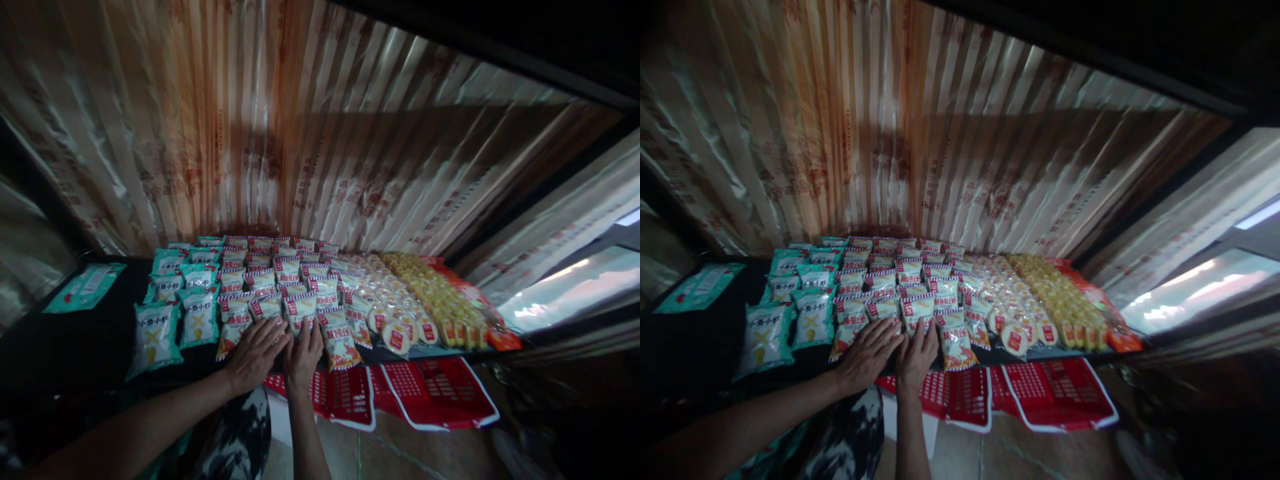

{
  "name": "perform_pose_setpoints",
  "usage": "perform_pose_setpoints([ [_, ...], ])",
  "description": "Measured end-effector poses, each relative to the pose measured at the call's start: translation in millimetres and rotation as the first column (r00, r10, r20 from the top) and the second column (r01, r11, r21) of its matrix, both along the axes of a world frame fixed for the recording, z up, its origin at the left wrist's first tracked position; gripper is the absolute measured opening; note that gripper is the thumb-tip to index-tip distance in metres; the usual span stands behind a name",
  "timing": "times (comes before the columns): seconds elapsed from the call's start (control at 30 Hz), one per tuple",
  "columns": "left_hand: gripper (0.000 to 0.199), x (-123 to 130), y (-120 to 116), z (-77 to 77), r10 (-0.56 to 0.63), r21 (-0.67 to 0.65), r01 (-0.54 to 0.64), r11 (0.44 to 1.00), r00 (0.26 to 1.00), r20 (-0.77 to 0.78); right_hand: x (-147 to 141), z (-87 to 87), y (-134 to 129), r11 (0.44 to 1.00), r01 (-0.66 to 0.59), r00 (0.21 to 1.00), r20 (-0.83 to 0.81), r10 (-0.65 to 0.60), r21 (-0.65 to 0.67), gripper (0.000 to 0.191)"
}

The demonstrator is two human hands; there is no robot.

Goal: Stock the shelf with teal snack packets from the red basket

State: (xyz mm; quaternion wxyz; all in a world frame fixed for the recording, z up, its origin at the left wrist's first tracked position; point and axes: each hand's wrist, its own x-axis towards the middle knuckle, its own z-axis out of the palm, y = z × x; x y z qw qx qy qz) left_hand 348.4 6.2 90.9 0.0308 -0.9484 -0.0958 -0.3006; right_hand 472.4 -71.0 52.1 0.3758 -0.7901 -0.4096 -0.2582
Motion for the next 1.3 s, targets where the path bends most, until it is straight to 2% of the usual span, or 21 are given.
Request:
perform_pose_setpoints([
  [0.17,0.043,20.5,-3.8,-0.4,-0.095,-0.003,0.095,0.995,0.995,-0.015,0.6,-4.9,-4.8,0.997,-0.078,0.997,-0.017,0.078,0.024,0.052],
  [0.3,0.045,30.8,-2.1,-8.7,-0.076,-0.004,0.076,0.997,0.996,-0.038,1.9,-7.7,-6.5,0.994,-0.094,0.994,-0.053,0.097,0.056,0.058],
  [0.5,0.041,30.3,-1.5,-18.1,-0.039,0.004,0.039,0.999,0.999,-0.011,0.3,-3.1,-9.4,0.993,-0.117,0.99,-0.08,0.119,0.026,0.059],
  [0.8,0.04,29.3,-3.1,-14.2,-0.035,0.043,0.036,0.998,0.999,-0.024,-2.8,-4.4,-15.7,0.992,-0.129,0.978,-0.163,0.13,0.018,0.055],
  [1.0,0.04,29.3,-2.5,-17.3,-0.042,0.044,0.044,0.998,0.998,-0.039,-1.4,-6.1,-17.4,0.988,-0.154,0.973,-0.172,0.154,0.017,0.053],
  [1.17,0.04,29.8,-3.2,-18.7,-0.034,0.046,0.037,0.998,0.998,-0.055,0.0,-3.0,-21.0,0.992,-0.123,0.982,-0.139,0.124,0.019,0.049],
  [1.3,0.042,29.3,-4.4,-16.1,-0.025,0.05,0.028,0.998,0.997,-0.077,12.7,9.3,-29.5,0.999,-0.009,1.0,-0.016,0.01,0.049,0.044],
])
